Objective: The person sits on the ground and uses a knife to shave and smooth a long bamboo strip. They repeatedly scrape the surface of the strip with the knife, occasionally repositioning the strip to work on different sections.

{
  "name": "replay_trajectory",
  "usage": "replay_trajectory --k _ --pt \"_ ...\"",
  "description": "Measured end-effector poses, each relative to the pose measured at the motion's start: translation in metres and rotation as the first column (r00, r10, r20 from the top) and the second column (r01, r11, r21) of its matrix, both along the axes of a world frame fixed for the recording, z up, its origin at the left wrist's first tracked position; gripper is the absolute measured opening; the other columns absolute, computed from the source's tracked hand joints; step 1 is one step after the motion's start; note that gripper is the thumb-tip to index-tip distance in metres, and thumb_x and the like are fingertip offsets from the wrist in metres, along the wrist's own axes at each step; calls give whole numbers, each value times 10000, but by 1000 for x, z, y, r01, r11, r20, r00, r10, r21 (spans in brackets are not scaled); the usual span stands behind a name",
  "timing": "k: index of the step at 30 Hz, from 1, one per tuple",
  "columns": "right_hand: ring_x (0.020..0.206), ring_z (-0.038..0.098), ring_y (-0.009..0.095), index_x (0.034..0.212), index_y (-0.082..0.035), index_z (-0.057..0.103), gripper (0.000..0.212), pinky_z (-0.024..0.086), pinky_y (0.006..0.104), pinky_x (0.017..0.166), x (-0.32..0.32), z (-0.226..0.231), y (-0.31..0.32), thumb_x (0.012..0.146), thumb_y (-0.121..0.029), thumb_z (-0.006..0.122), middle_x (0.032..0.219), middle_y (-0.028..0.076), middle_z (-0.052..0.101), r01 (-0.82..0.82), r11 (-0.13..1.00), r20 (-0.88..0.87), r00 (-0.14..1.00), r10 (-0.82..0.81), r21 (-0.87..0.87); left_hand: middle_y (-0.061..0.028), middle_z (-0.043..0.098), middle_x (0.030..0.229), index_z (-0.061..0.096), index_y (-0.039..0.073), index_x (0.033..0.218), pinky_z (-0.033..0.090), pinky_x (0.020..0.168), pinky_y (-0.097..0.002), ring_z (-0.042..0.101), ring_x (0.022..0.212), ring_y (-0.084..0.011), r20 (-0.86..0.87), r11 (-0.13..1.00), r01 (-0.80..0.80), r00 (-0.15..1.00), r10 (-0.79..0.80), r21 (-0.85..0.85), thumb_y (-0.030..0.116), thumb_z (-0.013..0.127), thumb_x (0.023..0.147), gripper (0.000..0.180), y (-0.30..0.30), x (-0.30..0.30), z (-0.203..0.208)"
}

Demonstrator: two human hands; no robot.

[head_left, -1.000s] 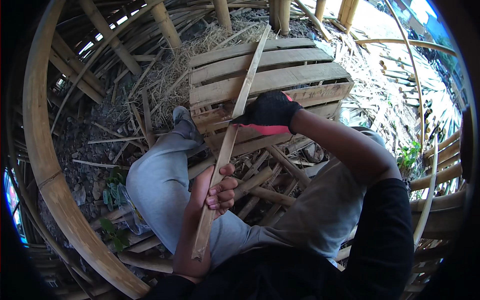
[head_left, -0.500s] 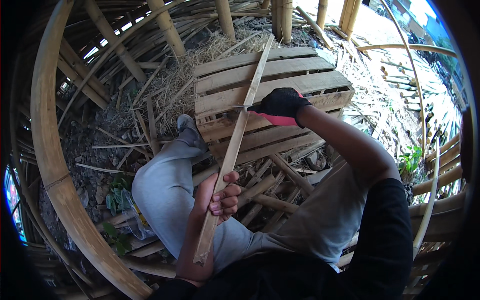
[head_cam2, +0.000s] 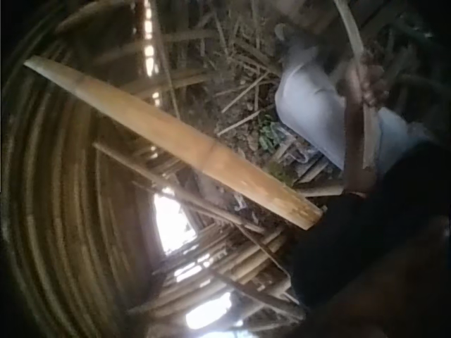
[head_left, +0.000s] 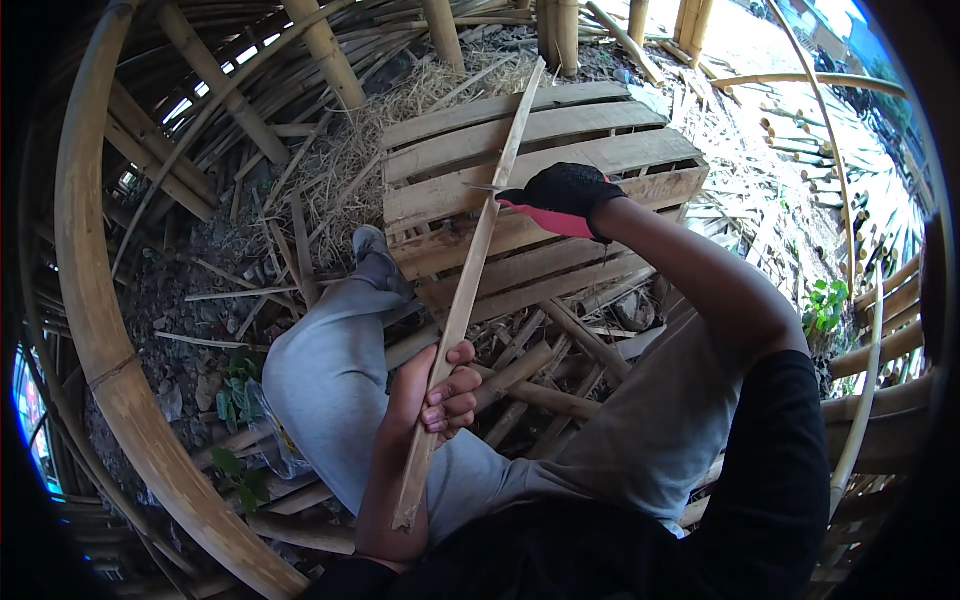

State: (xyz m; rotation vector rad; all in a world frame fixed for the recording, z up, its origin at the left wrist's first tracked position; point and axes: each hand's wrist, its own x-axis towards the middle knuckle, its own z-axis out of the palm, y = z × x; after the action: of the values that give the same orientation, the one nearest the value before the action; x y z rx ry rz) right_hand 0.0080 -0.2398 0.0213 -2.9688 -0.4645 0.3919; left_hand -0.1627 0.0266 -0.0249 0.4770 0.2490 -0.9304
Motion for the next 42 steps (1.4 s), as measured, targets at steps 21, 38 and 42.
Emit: replay_trajectory --k 21,38,42 --pt "684 570 124 930 -72 691 371 455 314 576 -23 -65 13 925 -441 648 818 41 615 516 22 -473 802 -364 856 -55 647 910 577 -2 1120 580 728 -323 661 791 -125 455 885 -19 862 -221 466 320 514 1043 338 -28 -16 -8" --pt "632 540 96 1007 -22 666 347 441 291 563 -17 -53 9 968 -363 620 751 11 596 389 346 -208 864 -458 854 -76 552 785 473 77 1147 523 459 -304 604 568 -169 258 970 -20 965 -45 242 314 362 1081 269 -22 -16 -8" --pt "627 552 98 994 -23 661 241 441 280 559 -5 -57 -6 964 -261 641 749 -2 604 182 431 14 910 -414 884 -6 451 584 493 100 1056 345 301 -224 428 357 -88 338 861 -169 941 -5 481 289 345 1082 242 -27 -16 2"
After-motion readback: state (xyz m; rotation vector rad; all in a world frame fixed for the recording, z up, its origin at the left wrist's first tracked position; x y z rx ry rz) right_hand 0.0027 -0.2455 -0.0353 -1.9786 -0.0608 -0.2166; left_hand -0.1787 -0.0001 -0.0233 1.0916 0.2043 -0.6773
